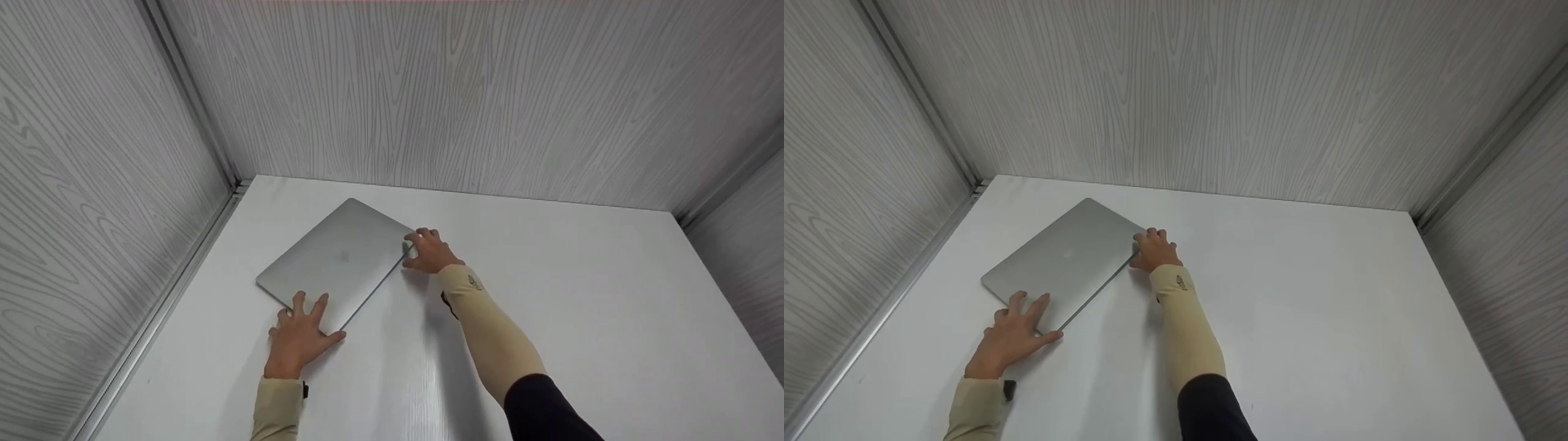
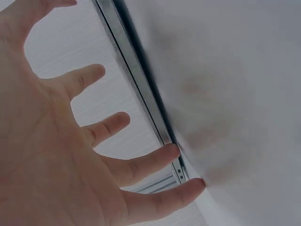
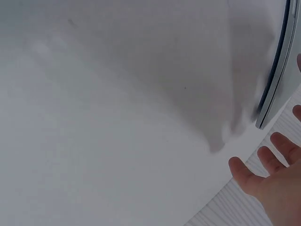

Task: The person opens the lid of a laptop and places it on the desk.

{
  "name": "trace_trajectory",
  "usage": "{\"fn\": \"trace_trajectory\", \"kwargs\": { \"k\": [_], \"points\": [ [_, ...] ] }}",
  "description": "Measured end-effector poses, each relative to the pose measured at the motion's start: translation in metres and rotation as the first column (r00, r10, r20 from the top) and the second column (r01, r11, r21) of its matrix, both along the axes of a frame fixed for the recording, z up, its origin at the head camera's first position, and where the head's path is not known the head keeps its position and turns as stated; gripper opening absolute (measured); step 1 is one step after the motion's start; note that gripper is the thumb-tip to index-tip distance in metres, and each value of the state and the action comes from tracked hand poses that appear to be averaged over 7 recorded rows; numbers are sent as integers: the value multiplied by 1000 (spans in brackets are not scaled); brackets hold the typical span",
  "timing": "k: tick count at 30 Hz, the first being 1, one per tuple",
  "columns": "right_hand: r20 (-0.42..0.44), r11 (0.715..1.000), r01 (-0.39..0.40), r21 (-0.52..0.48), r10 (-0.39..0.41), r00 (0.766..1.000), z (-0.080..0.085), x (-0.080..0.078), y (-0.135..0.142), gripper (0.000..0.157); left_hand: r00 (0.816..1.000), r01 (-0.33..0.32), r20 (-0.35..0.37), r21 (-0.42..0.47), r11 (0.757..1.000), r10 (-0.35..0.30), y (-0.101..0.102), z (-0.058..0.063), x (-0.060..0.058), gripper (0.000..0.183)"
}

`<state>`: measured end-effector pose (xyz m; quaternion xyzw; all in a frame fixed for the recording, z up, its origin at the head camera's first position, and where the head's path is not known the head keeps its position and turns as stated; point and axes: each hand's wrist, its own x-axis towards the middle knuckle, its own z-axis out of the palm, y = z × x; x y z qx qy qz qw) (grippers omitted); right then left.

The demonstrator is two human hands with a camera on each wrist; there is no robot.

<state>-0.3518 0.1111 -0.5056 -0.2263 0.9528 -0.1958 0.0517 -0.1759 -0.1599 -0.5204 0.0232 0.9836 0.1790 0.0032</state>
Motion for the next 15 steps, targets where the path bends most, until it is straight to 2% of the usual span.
{"fn": "trace_trajectory", "kwargs": {
  "k": [7,11,15],
  "points": [
    [63,1000,15,-14,-14,998,-10,-4,-13,62,1000,13,9,-38,999,-13,-5,3,-5,79],
    [157,997,75,17,-77,985,-13,-4,-16,68,999,14,45,-50,999,-12,-3,3,-9,80],
    [212,991,124,55,-133,968,-10,-8,-17,74,998,14,57,-48,999,-12,-2,3,-11,80]
  ]
}}
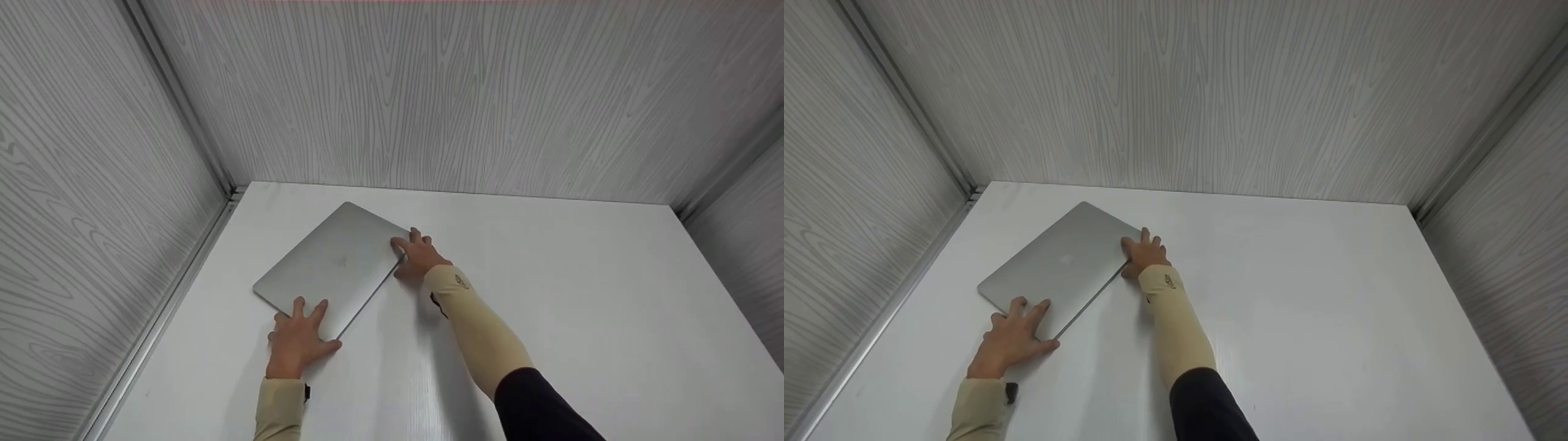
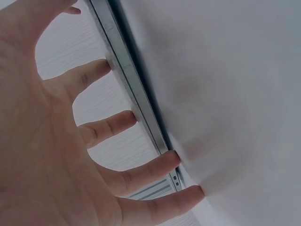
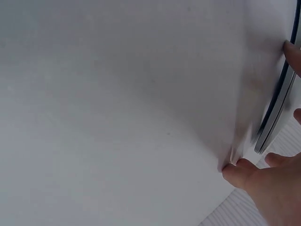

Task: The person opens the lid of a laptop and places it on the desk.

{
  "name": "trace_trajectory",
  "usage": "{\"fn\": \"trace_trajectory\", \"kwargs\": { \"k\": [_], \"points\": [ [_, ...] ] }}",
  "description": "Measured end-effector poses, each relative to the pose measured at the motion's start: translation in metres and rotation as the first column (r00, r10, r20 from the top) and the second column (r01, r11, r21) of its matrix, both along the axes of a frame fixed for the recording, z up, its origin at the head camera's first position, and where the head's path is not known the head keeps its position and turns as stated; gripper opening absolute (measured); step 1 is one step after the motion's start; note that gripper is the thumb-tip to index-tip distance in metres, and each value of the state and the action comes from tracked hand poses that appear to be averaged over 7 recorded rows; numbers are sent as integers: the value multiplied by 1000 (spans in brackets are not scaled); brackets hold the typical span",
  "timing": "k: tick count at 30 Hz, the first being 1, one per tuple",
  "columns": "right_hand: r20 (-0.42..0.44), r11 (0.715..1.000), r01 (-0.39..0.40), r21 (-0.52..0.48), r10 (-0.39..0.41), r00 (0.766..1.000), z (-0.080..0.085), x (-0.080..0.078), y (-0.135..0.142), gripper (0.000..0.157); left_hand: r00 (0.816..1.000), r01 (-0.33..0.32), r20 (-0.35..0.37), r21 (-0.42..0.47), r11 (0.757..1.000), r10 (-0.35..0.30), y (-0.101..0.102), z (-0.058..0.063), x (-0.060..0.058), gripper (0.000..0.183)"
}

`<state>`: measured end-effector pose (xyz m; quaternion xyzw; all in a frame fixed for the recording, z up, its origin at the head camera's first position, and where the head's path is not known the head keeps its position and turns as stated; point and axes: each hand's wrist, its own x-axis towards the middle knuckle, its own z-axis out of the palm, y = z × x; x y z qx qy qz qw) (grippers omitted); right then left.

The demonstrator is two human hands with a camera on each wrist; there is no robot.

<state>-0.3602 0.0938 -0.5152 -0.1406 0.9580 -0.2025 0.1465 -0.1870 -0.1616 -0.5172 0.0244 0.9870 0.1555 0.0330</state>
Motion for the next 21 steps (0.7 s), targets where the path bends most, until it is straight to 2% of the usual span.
{"fn": "trace_trajectory", "kwargs": {
  "k": [6,10,18,21],
  "points": [
    [41,1000,19,23,-20,999,-1,-8,-3,80,1000,-11,-12,-6,1000,11,3,-1,2,80],
    [29,1000,-8,22,8,1000,-3,-11,-3,82,1000,-16,-12,0,1000,16,3,1,3,81],
    [4,996,-80,-50,81,997,-5,-13,-1,83,1000,6,-1,6,1000,-6,0,3,1,85],
    [-16,996,-92,-16,92,996,-6,-13,1,85,1000,28,-7,14,999,-28,-1,2,-2,85]
  ]
}}
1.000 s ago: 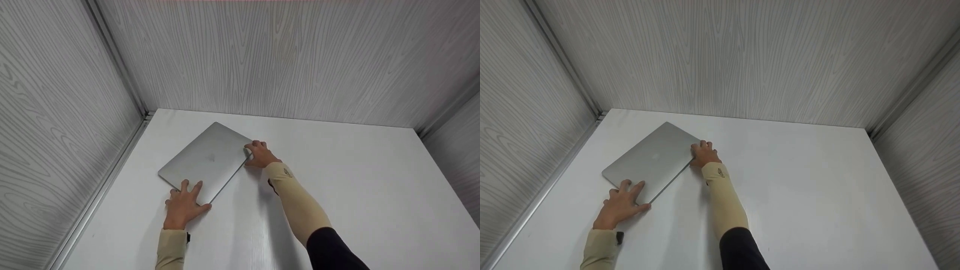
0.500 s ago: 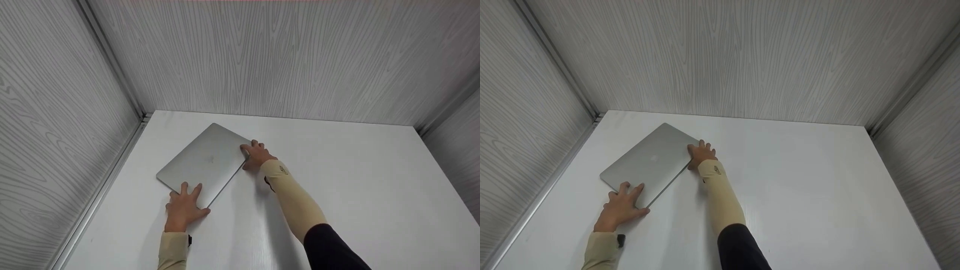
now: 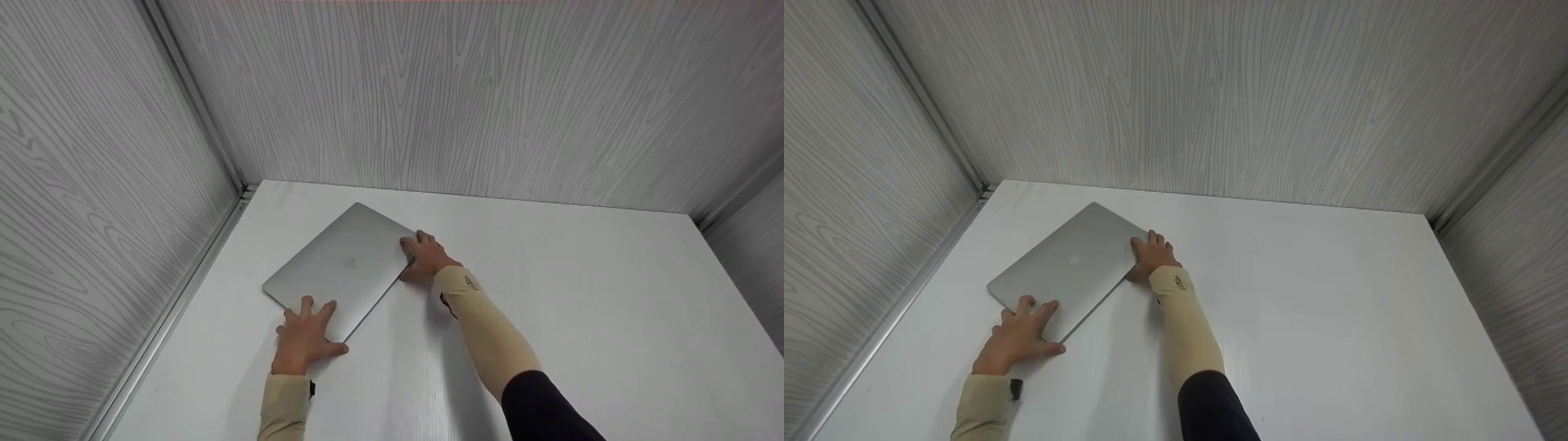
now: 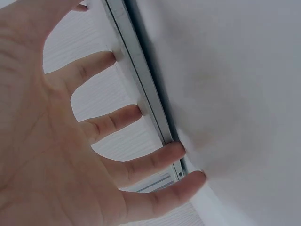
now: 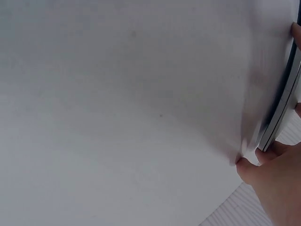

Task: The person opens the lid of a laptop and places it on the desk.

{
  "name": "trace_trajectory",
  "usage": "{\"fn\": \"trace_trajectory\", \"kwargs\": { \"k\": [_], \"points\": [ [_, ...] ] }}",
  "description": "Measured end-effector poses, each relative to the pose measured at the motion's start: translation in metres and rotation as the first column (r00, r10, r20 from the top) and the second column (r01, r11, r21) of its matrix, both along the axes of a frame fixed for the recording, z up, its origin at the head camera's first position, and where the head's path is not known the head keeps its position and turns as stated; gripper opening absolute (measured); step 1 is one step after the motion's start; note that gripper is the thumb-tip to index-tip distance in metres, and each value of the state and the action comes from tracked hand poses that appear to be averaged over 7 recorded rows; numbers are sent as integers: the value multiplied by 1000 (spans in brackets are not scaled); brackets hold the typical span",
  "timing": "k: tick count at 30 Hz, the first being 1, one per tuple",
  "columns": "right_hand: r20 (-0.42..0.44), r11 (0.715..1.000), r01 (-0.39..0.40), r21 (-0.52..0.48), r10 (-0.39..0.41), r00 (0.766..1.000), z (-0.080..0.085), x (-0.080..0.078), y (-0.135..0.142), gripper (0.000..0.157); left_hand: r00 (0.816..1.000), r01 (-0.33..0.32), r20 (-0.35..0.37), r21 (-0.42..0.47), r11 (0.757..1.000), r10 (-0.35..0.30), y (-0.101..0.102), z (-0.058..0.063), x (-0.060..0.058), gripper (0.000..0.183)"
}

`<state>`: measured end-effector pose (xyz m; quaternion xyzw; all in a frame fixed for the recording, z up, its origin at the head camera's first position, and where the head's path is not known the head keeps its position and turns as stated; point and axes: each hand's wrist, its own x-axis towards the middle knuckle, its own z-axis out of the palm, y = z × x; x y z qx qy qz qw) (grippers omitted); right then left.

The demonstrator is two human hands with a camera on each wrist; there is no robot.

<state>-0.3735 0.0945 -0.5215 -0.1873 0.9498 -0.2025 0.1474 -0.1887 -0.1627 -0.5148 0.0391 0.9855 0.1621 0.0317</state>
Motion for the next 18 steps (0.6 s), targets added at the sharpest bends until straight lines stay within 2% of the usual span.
{"fn": "trace_trajectory", "kwargs": {
  "k": [7,12,18],
  "points": [
    [-83,999,-28,37,31,996,-1,-2,-4,90,1000,12,18,26,1000,-13,-9,3,-6,91],
    [-84,999,-13,50,17,996,-2,2,-7,89,997,1,71,59,998,-5,-12,4,-8,99],
    [-93,998,4,58,1,996,-3,1,-5,91,994,-28,111,141,990,13,-12,3,-13,103]
  ]
}}
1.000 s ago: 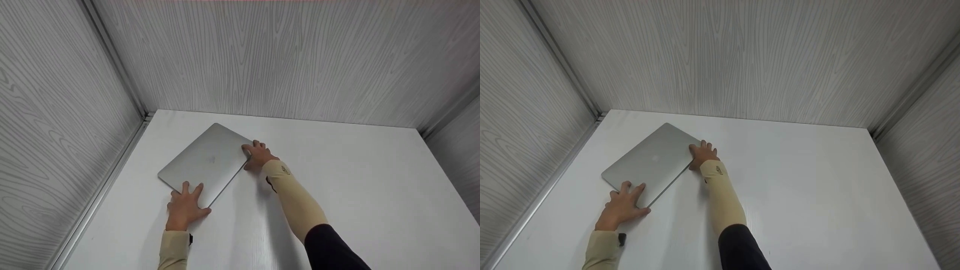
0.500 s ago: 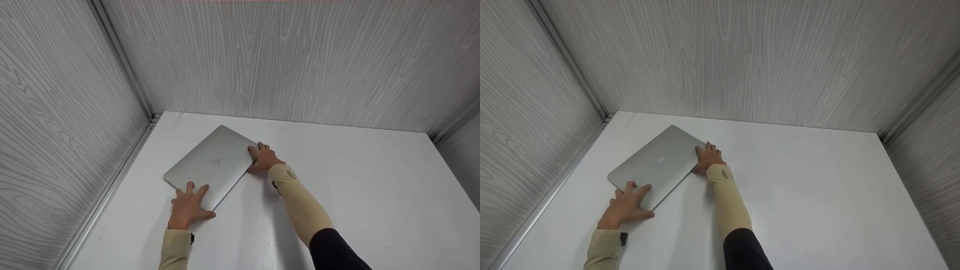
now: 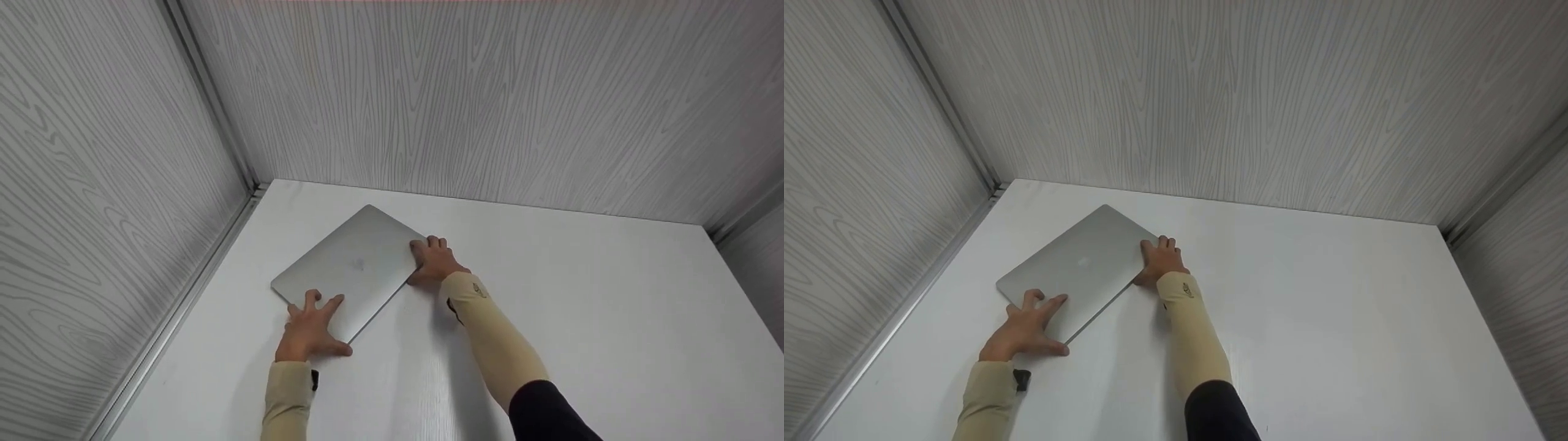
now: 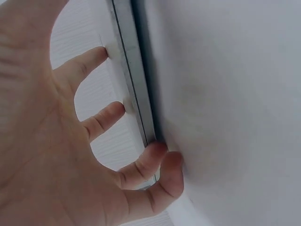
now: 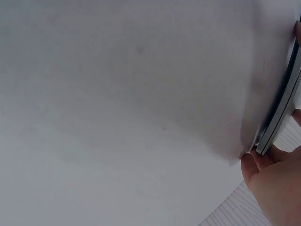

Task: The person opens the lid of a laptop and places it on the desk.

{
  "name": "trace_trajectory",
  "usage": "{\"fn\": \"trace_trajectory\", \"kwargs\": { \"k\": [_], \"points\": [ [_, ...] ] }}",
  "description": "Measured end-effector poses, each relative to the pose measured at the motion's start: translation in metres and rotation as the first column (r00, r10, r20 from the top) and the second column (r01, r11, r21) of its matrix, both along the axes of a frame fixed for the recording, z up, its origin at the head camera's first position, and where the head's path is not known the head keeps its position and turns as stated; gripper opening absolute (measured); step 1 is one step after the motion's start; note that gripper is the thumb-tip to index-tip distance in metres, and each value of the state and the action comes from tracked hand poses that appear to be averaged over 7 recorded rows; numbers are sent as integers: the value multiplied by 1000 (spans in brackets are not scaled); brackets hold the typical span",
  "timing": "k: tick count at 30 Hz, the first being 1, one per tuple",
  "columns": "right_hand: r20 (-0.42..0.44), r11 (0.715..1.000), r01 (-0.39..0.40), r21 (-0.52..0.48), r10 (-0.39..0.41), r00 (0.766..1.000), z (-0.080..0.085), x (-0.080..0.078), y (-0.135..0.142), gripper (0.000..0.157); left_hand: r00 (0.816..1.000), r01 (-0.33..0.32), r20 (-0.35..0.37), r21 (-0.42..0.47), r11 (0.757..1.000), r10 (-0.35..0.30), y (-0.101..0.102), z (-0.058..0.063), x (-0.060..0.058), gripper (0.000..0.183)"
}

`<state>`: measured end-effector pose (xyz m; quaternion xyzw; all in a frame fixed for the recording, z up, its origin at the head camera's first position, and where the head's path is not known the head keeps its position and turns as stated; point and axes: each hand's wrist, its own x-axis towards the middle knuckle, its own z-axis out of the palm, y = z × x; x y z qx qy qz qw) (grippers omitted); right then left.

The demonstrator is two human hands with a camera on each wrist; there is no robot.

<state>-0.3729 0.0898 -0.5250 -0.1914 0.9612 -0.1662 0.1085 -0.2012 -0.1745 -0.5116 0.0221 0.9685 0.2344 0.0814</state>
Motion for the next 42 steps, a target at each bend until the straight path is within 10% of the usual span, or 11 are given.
{"fn": "trace_trajectory", "kwargs": {
  "k": [11,20,42],
  "points": [
    [10,999,16,-29,-16,1000,-4,4,6,92,999,6,39,61,998,-9,2,-6,-2,106],
    [-6,997,40,-63,-40,999,3,17,8,85,998,0,-67,156,988,10,3,-14,-1,93],
    [-144,995,73,-60,-81,986,5,50,24,81,991,53,-130,130,990,-36,8,-17,-10,79]
  ]
}}
